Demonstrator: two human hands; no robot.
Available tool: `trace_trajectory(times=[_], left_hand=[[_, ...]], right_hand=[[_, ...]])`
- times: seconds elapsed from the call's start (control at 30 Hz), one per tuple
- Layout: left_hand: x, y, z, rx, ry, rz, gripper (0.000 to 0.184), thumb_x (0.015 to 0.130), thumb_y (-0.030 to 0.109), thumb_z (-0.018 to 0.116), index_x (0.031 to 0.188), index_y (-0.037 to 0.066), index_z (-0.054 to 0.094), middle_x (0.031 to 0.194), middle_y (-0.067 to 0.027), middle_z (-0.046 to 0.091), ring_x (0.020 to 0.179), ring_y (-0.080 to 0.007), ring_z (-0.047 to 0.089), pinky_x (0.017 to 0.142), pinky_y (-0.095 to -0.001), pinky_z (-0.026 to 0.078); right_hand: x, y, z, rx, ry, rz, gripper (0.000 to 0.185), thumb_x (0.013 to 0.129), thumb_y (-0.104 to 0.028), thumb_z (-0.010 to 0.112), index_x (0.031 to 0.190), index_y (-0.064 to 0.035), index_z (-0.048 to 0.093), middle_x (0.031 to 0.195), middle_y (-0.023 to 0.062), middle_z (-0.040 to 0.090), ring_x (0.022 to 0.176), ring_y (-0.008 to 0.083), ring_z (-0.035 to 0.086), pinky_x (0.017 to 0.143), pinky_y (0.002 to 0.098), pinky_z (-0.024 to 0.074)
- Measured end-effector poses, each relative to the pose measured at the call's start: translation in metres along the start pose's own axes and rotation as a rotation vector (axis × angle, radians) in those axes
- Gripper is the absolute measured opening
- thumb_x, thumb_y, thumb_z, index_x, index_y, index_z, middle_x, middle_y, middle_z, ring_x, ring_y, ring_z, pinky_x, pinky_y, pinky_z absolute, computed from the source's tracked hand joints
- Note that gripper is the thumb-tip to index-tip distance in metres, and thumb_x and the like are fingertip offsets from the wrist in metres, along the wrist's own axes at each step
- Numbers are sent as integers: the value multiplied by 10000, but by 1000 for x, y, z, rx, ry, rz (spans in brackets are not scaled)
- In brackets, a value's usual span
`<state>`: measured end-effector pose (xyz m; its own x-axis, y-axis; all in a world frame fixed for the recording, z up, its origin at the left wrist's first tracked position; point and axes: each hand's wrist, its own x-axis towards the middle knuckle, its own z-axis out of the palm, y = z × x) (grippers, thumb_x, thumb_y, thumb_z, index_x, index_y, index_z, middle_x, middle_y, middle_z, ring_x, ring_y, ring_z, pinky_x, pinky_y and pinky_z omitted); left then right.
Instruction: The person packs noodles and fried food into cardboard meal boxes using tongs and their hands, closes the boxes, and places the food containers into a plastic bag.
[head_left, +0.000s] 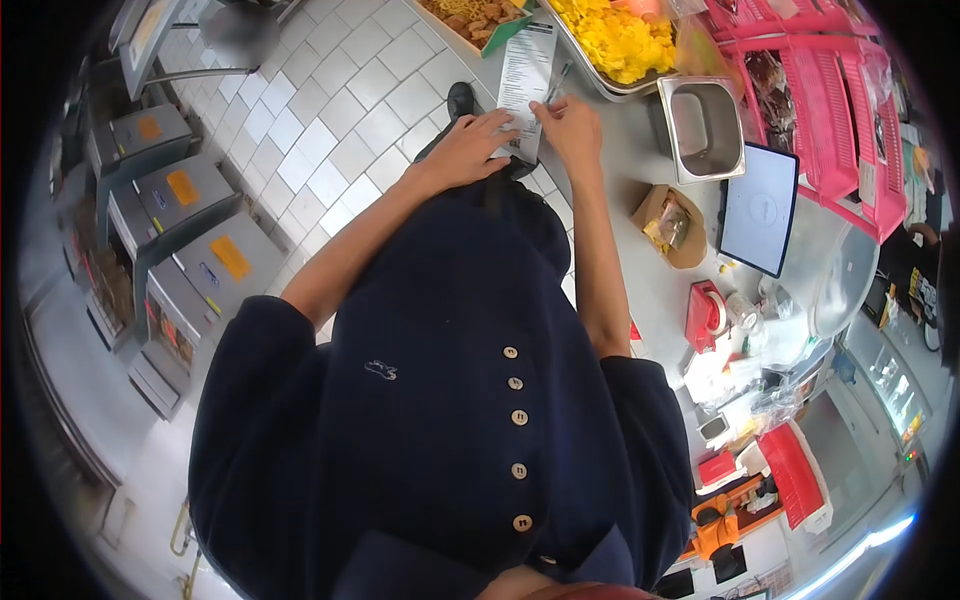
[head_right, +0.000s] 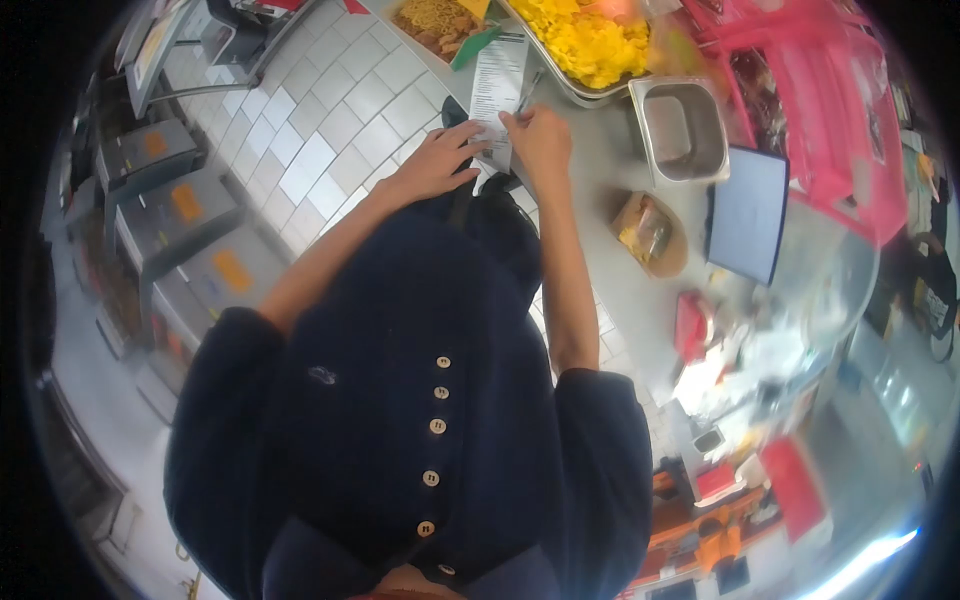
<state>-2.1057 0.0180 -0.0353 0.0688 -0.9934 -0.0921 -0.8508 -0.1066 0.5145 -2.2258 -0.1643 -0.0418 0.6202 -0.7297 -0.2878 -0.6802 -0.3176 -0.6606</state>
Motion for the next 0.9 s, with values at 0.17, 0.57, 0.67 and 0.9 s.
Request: trace_trajectory(times=[0.17,0.57,0.67,0.9], left_hand=[[1,1,-7,-72,-61,-14,473,936,247,667,1376,106,567,1540,-136,410,1403,-302,438,1118,-471,374],[2,-2,-15,-98,-131,15,353,927,239,683,1240,95,605,1544,-158,381,1386,-318,450,1041,-472,433],[3,-4,-16,-105,-145,21,357,929,246,681,1241,91,604,1538,-161,385,1379,-310,457,1036,-471,435],[4,-4,-4,1,-86,146,334,945,226,663,1254,104,626,1573,-159,367,1337,-302,489,1066,-465,406]], right_hand=[[23,15,4,118,-178,84,266,804,-230,790,900,5,713,763,144,727,792,263,740,698,359,564],[27,13,20,477,-227,-296,157,826,-126,772,937,-50,690,763,53,674,732,117,626,678,285,500],[32,5,19,446,-144,-248,162,825,-132,772,938,-49,691,773,77,685,726,134,629,677,298,500],[40,10,22,507,-116,-297,212,779,-126,787,905,-5,669,808,141,706,721,197,665,687,349,527]])
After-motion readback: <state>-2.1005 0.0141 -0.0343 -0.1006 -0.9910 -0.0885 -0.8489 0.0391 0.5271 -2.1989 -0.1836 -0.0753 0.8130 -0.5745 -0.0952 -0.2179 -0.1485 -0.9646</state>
